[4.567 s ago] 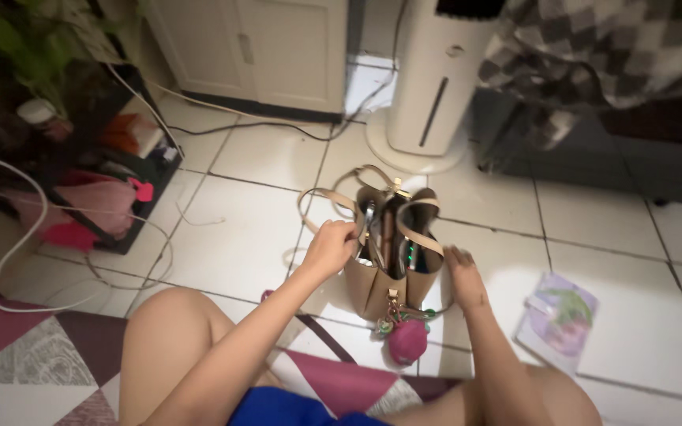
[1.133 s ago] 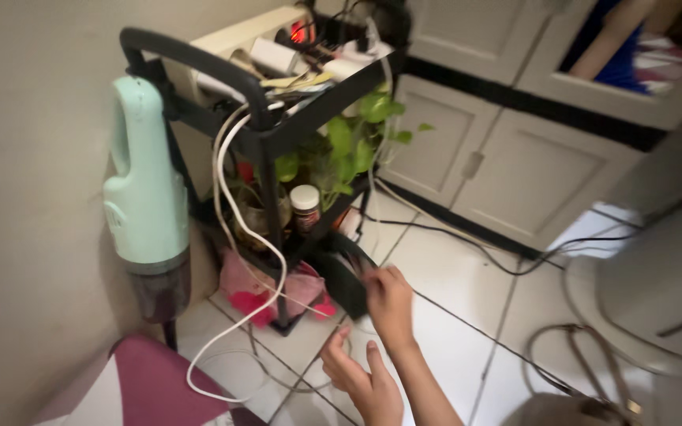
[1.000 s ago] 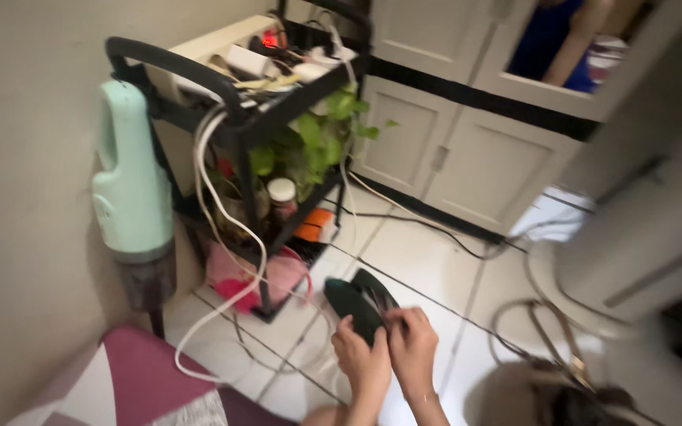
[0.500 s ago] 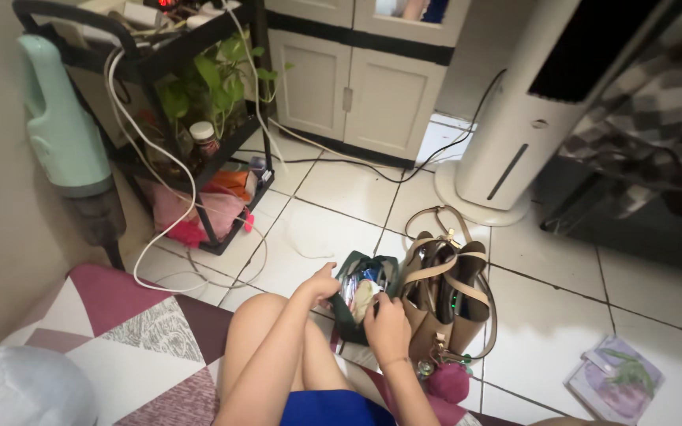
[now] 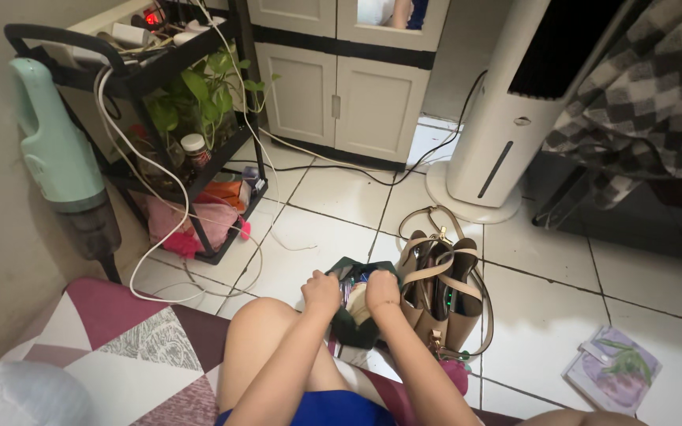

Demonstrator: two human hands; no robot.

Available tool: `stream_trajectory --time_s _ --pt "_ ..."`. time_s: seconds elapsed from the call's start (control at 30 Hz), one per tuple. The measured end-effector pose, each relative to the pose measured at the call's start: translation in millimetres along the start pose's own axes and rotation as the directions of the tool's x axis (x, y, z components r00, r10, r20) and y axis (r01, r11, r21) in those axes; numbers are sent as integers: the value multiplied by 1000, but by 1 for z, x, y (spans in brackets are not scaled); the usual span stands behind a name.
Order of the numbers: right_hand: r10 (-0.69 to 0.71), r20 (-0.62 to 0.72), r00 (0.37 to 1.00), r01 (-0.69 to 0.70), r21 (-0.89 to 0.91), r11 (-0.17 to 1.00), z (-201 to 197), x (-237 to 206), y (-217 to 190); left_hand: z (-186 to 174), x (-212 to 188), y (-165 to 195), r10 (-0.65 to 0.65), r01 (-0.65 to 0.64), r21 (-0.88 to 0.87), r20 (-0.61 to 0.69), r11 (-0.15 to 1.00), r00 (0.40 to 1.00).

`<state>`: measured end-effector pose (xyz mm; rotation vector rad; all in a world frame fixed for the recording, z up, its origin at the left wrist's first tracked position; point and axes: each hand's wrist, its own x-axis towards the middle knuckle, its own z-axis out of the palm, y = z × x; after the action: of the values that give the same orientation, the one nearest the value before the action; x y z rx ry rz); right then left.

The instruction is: The person sits on the floor and packs a handbag, placing a pink bottle, small containers, keys, a wallet, a phone, and other small personal items into it one at a time. They then handle a pair of shoes and continue arranging items in the bag.

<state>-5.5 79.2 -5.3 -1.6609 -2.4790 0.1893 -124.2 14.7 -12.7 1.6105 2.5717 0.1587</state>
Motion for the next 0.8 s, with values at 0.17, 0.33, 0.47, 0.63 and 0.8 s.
stream_trajectory --time_s 0.17,0.33,0.47,0.63,0.8 --pt "162 -25 986 -159 93 983 5 10 -2 6 12 13 -106 89 109 160 990 981" --pt "112 -112 987 -79 259 963 -4 -1 2 15 20 15 -132 102 129 256 986 958" --pt "93 -507 857 246 560 791 -22 -12 3 14 25 13 -172 160 68 257 985 951" --pt "286 -232 929 176 962 208 -39 4 15 2 27 4 -184 235 -346 174 908 967" --pt "123 27 992 19 935 -355 -54 14 42 0 35 -21 -68 97 -690 70 717 995"
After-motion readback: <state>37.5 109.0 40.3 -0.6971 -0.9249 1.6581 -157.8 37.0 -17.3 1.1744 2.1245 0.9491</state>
